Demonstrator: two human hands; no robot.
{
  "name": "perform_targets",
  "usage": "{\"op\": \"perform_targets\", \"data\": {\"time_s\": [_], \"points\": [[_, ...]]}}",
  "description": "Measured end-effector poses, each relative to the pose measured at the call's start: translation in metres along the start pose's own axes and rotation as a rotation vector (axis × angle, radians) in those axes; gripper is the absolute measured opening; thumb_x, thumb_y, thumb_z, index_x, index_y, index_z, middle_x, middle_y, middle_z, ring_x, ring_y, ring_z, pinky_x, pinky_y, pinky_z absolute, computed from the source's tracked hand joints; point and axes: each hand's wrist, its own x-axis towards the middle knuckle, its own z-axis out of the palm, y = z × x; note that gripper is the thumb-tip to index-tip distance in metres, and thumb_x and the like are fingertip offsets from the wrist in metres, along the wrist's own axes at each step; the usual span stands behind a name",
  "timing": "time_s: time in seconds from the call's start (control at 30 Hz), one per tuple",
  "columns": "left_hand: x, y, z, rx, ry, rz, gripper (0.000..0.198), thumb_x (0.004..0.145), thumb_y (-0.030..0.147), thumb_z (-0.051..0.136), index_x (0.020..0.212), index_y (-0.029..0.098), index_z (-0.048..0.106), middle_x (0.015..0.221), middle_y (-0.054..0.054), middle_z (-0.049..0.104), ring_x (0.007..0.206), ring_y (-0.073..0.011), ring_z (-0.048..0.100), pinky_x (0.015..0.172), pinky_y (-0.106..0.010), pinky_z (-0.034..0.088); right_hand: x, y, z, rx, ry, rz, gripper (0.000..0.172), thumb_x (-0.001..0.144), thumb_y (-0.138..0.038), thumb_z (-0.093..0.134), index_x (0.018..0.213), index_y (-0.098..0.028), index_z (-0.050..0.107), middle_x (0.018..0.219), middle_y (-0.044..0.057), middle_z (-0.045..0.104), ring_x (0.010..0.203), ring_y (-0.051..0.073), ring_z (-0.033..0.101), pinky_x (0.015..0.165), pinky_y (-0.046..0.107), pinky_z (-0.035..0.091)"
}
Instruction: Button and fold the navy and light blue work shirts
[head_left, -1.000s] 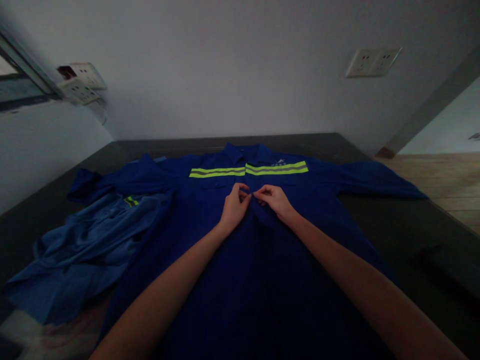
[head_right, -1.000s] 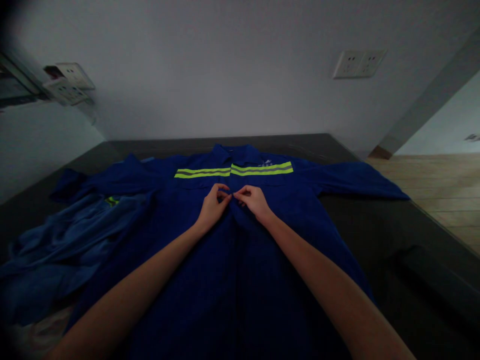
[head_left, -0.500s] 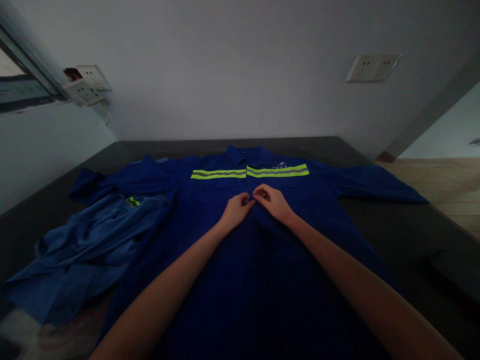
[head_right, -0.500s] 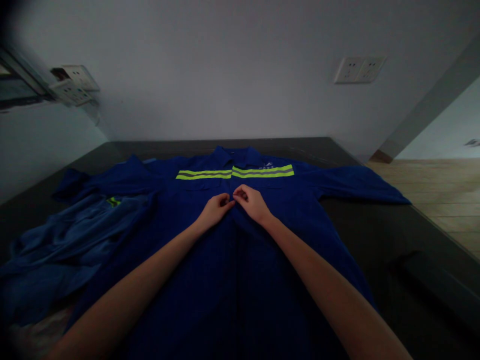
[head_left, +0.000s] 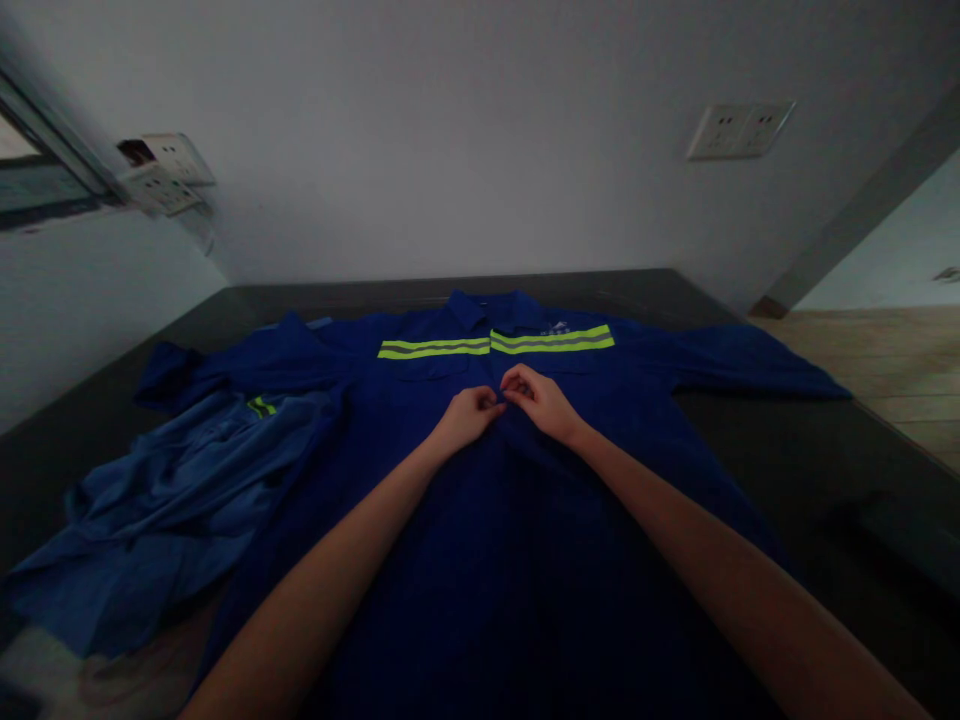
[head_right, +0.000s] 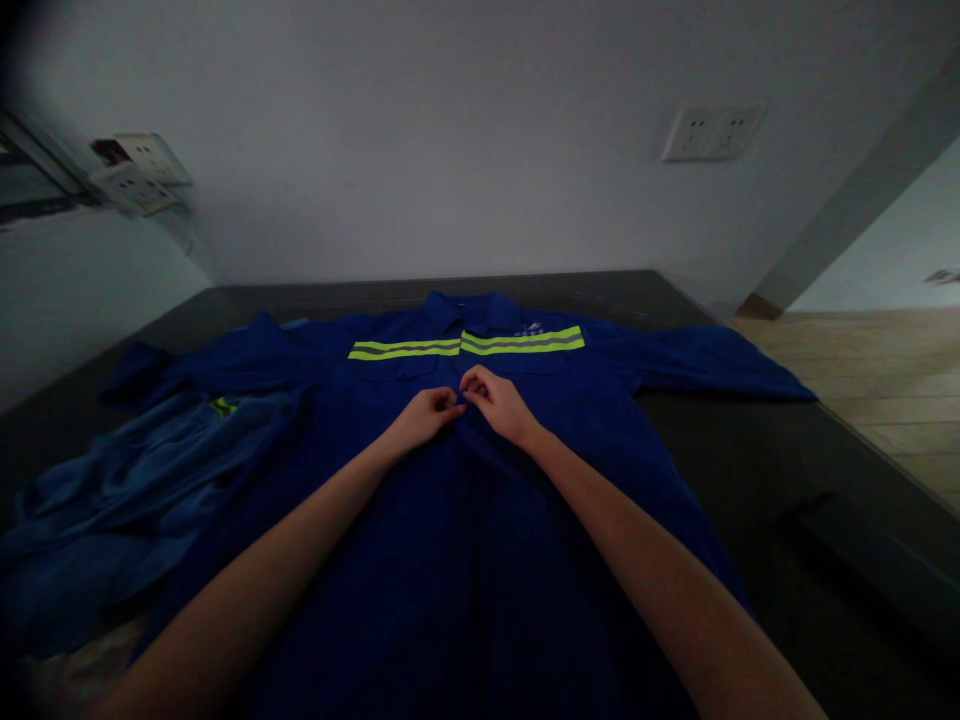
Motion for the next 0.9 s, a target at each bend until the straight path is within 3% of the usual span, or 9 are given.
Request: {"op": "perform_targets", "data": {"time_s": [0.1, 0.37, 0.63, 0.9], "points": [[0.000, -0.001, -0.003, -0.019, -0.067, -0.021, 0.018, 0.075, 0.026, 0.059, 0.062, 0.019, 0.048, 0.048, 0.006, 0.048, 0.046, -0.0101, 0.045, 0.049, -0.021, 0.031, 0.001, 0.000, 0.000, 0.078, 0.014, 0.029, 0.005, 0.080, -0.019, 0.055, 0.085, -0.019, 0.054, 0.077, -0.001, 0.058, 0.072, 0.014, 0.056, 0.066, 0.026, 0.043], [-0.004, 0.004, -0.001, 0.028, 0.007, -0.042, 0.020, 0.078, 0.026, 0.054, 0.060, 0.019, 0.046, 0.047, 0.004, 0.051, 0.045, -0.0110, 0.048, 0.047, -0.021, 0.032, 0.002, 0.003, -0.003, 0.246, -0.094, 0.172, 0.010, 0.080, -0.022, 0.055, 0.088, -0.020, 0.052, 0.066, -0.004, 0.054, 0.053, 0.010, 0.052, 0.049, 0.022, 0.041], [-0.002, 0.005, -0.002, -0.019, 0.020, -0.005, 0.011, 0.080, 0.029, 0.054, 0.078, 0.018, 0.057, 0.050, 0.005, 0.054, 0.044, -0.0106, 0.049, 0.046, -0.021, 0.034, 0.002, 0.011, -0.007, 0.185, -0.069, 0.197, 0.015, 0.077, -0.016, 0.055, 0.092, -0.019, 0.052, 0.070, -0.003, 0.058, 0.058, 0.010, 0.057, 0.053, 0.022, 0.046], [-0.003, 0.006, -0.004, -0.047, 0.012, 0.034, 0.020, 0.085, 0.028, 0.046, 0.070, 0.018, 0.054, 0.050, 0.004, 0.054, 0.044, -0.0105, 0.047, 0.046, -0.021, 0.033, 0.003, 0.001, -0.003, 0.201, -0.046, 0.108, 0.009, 0.077, -0.016, 0.055, 0.085, -0.020, 0.053, 0.072, -0.002, 0.056, 0.061, 0.011, 0.056, 0.058, 0.024, 0.048]]}}
